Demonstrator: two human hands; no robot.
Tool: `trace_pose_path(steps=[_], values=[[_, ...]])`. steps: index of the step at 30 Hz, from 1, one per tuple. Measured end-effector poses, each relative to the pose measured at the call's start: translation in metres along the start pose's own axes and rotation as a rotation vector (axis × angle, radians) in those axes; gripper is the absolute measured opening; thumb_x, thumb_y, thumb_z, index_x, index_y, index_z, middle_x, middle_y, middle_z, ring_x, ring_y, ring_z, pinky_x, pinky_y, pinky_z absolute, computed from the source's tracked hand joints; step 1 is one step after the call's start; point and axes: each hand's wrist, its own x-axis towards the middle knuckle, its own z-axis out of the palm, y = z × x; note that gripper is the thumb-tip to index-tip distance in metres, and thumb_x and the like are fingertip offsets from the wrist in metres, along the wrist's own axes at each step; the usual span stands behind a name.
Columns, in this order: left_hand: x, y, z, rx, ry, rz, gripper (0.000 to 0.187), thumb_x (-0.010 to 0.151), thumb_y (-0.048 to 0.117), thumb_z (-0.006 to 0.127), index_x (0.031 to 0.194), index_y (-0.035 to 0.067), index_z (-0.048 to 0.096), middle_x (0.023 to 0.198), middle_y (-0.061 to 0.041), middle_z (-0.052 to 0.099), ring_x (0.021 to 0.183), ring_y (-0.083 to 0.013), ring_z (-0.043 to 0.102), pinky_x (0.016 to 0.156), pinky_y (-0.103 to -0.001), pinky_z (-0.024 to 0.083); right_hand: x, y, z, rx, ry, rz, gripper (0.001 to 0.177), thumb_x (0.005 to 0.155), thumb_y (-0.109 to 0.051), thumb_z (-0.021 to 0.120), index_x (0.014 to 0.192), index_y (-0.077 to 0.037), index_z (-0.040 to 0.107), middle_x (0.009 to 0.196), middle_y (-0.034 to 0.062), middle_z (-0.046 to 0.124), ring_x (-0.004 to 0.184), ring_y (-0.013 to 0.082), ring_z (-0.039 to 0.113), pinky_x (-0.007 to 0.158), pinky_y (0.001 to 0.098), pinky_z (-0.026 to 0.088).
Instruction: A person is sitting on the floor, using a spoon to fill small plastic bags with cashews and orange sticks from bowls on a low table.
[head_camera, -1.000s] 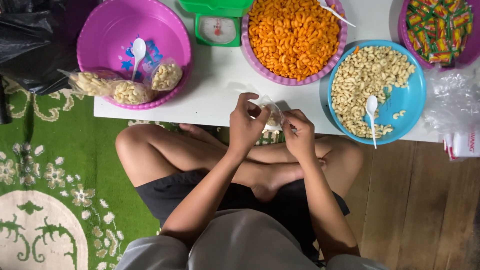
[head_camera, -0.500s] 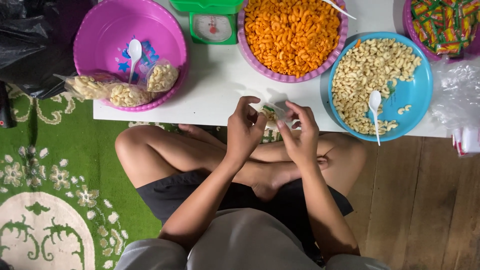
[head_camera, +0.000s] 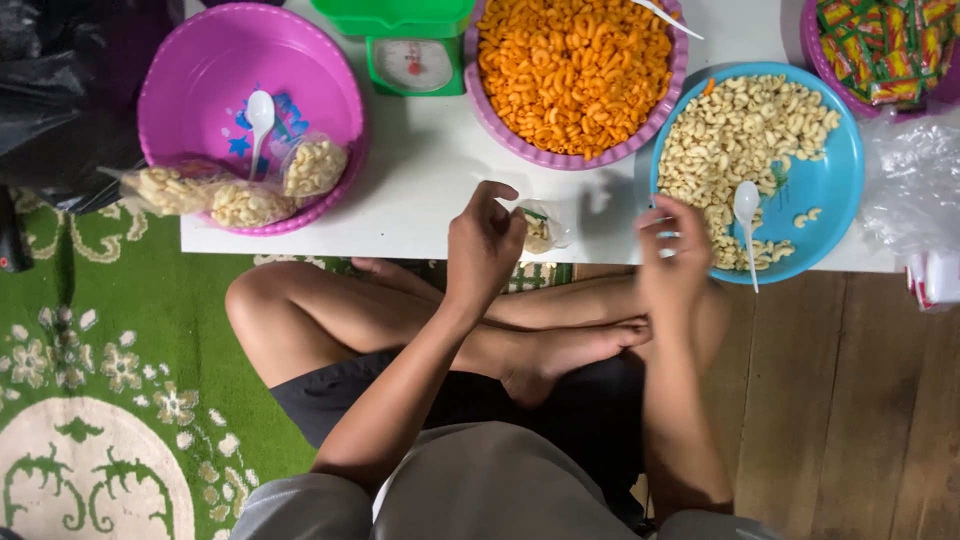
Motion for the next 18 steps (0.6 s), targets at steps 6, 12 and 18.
trace_pose_path(steps=[6, 12, 18], values=[[-0.004, 0.028, -0.005, -0.023, -0.041, -0.071, 0.012, 0.093, 0.011, 0.058, 0.105, 0.009, 0.059, 0.056, 0.002, 0.048, 0.053, -0.0108, 0.044, 0.059, -0.029, 0.041, 0.029, 0.107, -0.1, -0.6, 0.03, -0.141, 0.012, 0.1, -0.004, 0.082, 0.111, -0.004, 0.077, 0.097, 0.0151, 0.064, 0.077, 0.0288, 0.059, 0.071, 0.0433, 0.051], [-0.006, 0.026, -0.003, -0.024, -0.033, -0.093, 0.011, 0.093, 0.011, 0.06, 0.103, 0.009, 0.06, 0.057, 0.002, 0.046, 0.055, -0.011, 0.042, 0.059, -0.029, 0.04, 0.026, 0.146, -0.14, -0.678, -0.036, 0.191, 0.023, 0.103, -0.022, 0.082, 0.1, -0.001, 0.074, 0.094, 0.0129, 0.071, 0.083, 0.0297, 0.068, 0.071, 0.0457, 0.054], [-0.003, 0.023, -0.001, -0.033, -0.049, -0.075, 0.01, 0.094, 0.011, 0.06, 0.103, 0.009, 0.06, 0.057, 0.003, 0.045, 0.055, -0.0102, 0.04, 0.06, -0.028, 0.039, 0.029, 0.139, -0.139, -0.704, -0.135, 0.301, 0.027, 0.106, -0.026, 0.075, 0.093, -0.004, 0.073, 0.084, 0.0093, 0.07, 0.076, 0.0273, 0.066, 0.064, 0.0418, 0.049]])
